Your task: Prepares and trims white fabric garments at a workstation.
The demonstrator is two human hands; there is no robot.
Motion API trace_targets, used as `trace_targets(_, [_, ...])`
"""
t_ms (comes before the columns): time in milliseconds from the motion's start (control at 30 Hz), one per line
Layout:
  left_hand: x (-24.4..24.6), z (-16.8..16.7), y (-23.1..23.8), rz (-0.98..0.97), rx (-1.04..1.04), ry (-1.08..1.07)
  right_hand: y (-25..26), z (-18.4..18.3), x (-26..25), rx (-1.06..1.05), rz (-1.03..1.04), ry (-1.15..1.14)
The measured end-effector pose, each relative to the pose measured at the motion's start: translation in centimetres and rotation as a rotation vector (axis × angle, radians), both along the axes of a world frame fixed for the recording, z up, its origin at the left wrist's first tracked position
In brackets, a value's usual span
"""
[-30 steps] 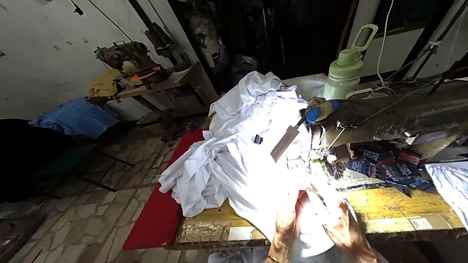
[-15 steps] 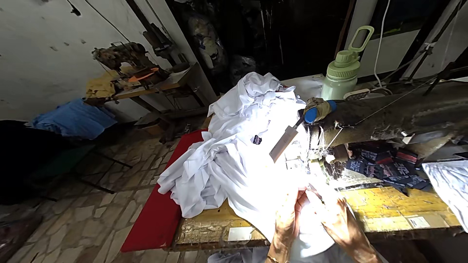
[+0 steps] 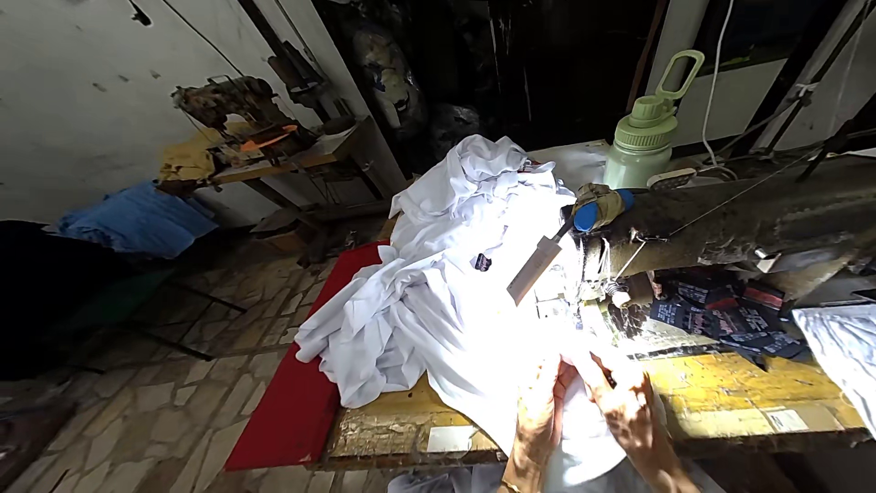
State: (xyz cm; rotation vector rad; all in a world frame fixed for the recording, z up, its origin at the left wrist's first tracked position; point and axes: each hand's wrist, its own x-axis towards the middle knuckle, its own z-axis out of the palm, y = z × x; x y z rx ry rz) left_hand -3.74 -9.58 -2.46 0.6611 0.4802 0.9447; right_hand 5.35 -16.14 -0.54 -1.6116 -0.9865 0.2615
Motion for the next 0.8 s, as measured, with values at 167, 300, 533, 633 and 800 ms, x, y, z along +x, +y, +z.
trace_targets(167, [0.2,0.4,0.0,0.044,-0.078,-0.011,-2.9,0.3,-0.6,0.185,0.437,-0.170])
trace_targets(300, [0.5,0.1,0.2,0.073,-0.058,-0.025,-4.5,2.8,-1.4,-0.067,0.753,-0.165])
trace_targets(533, [0.4,-0.3,-0.1,0.064,0.095,0.034,-1.3,1.8,0.5,-0.125,0.268,0.014])
trace_targets(633, [0.5,-0.6,-0.2,0.064,0.150,0.039,-0.7,2.6,0.8,-0.219,0.227,-0.004])
trace_targets(800, [0.6,-0.5,-0.4,0.108,0.218,0.067,-0.1,3.3,0.3,-0.275,0.181,-0.074])
